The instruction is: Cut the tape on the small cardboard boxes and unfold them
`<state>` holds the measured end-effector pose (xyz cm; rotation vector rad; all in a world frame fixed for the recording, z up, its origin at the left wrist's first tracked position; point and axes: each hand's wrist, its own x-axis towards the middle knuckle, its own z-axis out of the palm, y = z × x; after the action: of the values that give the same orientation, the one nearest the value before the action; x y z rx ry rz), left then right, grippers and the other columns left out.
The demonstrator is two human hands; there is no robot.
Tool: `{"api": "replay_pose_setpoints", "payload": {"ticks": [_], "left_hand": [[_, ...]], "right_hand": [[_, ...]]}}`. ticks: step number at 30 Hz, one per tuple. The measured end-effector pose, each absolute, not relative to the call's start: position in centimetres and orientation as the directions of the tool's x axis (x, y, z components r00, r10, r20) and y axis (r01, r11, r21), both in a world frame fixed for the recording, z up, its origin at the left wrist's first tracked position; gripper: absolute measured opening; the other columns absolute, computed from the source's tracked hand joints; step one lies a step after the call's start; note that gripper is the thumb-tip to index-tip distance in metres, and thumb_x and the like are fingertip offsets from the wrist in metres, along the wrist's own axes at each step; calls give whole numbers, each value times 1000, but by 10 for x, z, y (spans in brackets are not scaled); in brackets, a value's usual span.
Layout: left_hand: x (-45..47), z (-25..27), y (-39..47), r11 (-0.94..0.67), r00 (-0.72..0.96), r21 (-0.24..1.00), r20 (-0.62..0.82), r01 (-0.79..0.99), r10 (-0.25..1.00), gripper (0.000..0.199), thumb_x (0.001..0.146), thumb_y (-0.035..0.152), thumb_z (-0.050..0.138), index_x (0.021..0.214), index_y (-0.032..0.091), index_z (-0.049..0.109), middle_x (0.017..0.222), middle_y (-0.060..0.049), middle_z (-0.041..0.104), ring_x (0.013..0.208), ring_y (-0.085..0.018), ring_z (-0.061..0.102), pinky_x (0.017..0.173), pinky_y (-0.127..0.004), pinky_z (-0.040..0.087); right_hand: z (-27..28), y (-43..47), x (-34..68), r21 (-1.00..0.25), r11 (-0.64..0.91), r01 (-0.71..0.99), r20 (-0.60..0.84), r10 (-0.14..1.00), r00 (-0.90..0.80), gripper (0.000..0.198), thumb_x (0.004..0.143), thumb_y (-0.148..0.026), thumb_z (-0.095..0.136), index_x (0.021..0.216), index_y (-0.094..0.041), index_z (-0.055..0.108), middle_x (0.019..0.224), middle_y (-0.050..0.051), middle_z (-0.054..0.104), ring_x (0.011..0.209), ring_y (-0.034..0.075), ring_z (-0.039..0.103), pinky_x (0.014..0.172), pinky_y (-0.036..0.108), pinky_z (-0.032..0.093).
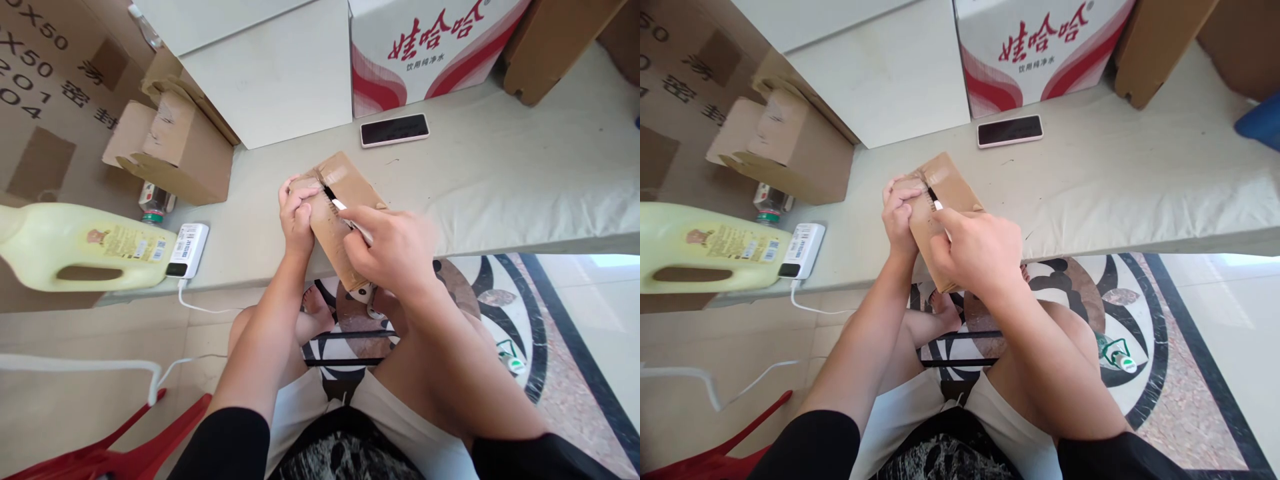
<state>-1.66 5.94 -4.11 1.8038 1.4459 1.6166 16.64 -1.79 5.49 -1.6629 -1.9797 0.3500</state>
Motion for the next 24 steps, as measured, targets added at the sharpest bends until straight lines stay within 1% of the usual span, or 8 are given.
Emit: {"api": "replay_pose_setpoints", "payload": {"ticks": [3,6,10,13,15,18,21,24], "left_hand": [[-16,-39,56,-401,-164,789,522,466,837,36,89,42,46,95,20,74,118,-11,65,132,-28,53,115,-47,45],[-18,-36,53,-390,-148,794,505,466,851,36,90,41,45,98,20,74,116,-12,66,130,-28,55,115,-48,45],[-25,-28,51,-395,-80,736,517,550,852,37,93,45,48,103,21,75,136,-12,57,140,-30,47,120,-49,39],[-30,-18,54,-437,21,654,541,618,841,38,95,47,49,104,22,76,141,-11,53,139,-29,48,121,-48,38],[-33,-11,56,-454,100,616,520,643,848,38,96,46,48,108,22,76,139,-11,55,136,-29,51,121,-48,38],[-34,-5,60,-435,176,588,445,682,878,39,97,42,44,112,23,75,137,-10,58,134,-30,52,121,-51,37],[-35,-4,63,-421,192,579,415,698,889,38,96,41,45,108,25,77,135,-11,60,131,-32,53,121,-54,36],[-36,-5,64,-416,183,594,413,689,892,36,94,42,47,103,26,78,135,-10,61,131,-33,52,121,-54,35]], "right_hand": [[54,-19,169,-620,248,744,313,948,-55,41,74,-27,46,95,-23,81,65,3,68,54,14,50,55,28,30],[54,-21,174,-745,285,604,367,930,14,41,73,-25,46,92,-21,82,59,1,65,48,11,45,55,27,36],[52,-24,181,-869,300,392,376,917,132,39,73,-19,45,89,-19,80,56,-2,59,46,9,43,52,25,39],[50,-23,183,-901,302,311,379,896,230,38,74,-17,45,92,-20,78,59,-2,59,49,10,46,51,25,41],[48,-22,183,-904,296,308,380,887,264,36,75,-17,45,93,-21,76,63,-1,60,52,12,48,52,26,42],[49,-20,183,-898,268,349,368,893,260,38,77,-18,44,97,-22,75,68,0,63,56,13,53,54,26,45],[53,-21,184,-878,172,447,289,934,209,44,81,-20,39,108,-21,74,78,3,68,66,17,60,59,28,48],[57,-22,185,-850,99,517,219,959,177,50,84,-21,36,118,-21,72,83,6,70,70,19,63,61,30,49]]}}
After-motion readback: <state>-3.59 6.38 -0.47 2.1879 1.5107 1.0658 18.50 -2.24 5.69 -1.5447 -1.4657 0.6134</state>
